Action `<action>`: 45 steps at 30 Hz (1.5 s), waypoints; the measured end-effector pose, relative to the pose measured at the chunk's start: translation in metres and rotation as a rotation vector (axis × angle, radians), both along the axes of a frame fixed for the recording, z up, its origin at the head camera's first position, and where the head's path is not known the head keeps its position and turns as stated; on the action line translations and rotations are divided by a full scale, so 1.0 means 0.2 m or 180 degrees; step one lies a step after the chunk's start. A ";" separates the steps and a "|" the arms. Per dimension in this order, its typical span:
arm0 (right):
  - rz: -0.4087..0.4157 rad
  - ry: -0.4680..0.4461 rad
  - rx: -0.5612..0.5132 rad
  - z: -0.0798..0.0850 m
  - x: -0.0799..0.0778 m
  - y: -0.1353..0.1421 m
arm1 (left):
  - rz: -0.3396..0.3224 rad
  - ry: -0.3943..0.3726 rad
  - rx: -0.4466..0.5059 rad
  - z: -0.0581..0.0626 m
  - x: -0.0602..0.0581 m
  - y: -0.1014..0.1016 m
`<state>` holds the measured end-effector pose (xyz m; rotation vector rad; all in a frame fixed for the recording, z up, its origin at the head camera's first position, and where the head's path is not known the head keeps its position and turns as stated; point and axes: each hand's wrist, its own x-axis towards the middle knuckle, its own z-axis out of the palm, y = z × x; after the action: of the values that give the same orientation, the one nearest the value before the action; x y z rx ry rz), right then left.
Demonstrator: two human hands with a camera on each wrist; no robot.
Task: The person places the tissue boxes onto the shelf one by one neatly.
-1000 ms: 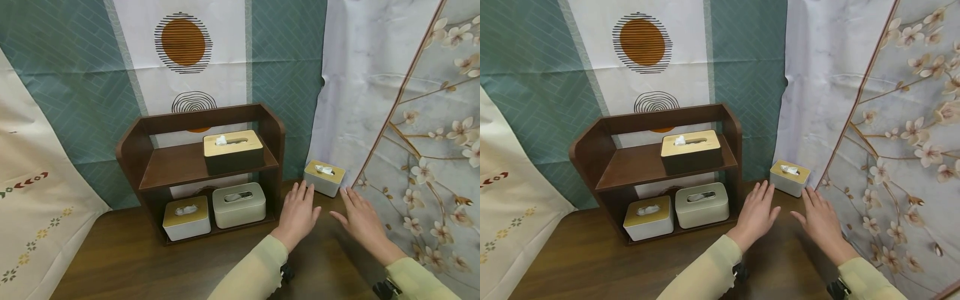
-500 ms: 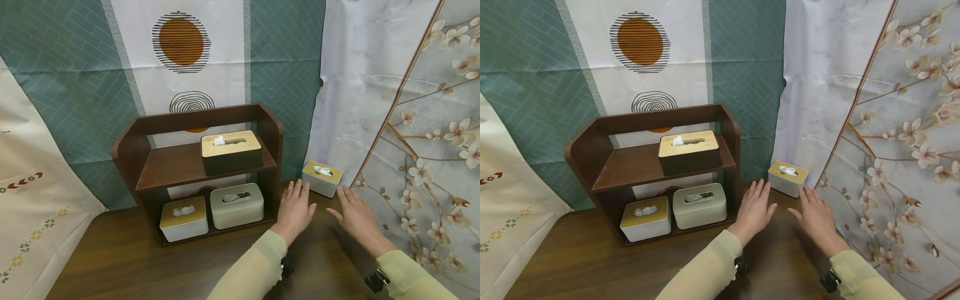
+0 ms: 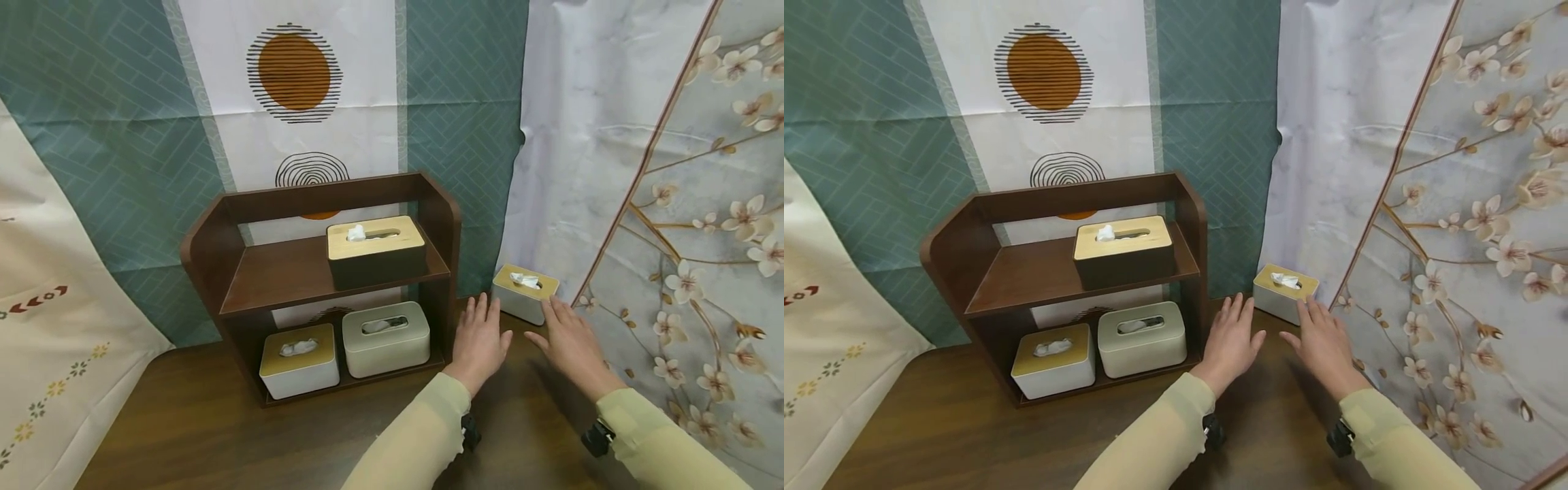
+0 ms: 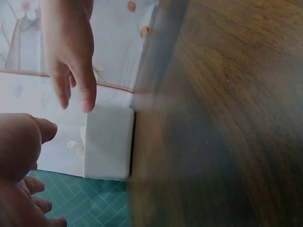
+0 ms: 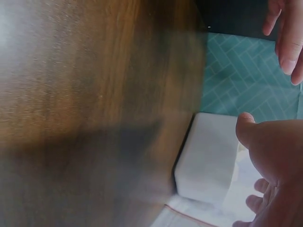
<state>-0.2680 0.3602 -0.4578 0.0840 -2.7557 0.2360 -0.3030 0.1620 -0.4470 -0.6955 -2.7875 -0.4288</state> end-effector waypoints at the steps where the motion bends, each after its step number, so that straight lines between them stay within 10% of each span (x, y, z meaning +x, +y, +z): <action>1: -0.0007 -0.0011 0.0017 0.00 -0.01 0.00 | 0.0016 -0.0024 0.0007 0.00 -0.01 0.00; 45: -0.0065 -0.0398 0.0153 -0.05 -0.25 0.05 | 0.0037 -0.0355 0.0595 -0.16 -0.04 -0.01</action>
<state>-0.3186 0.3700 -0.4674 0.0552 -2.8857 0.1749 -0.3115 0.1596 -0.4789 -0.6303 -2.8038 -0.7361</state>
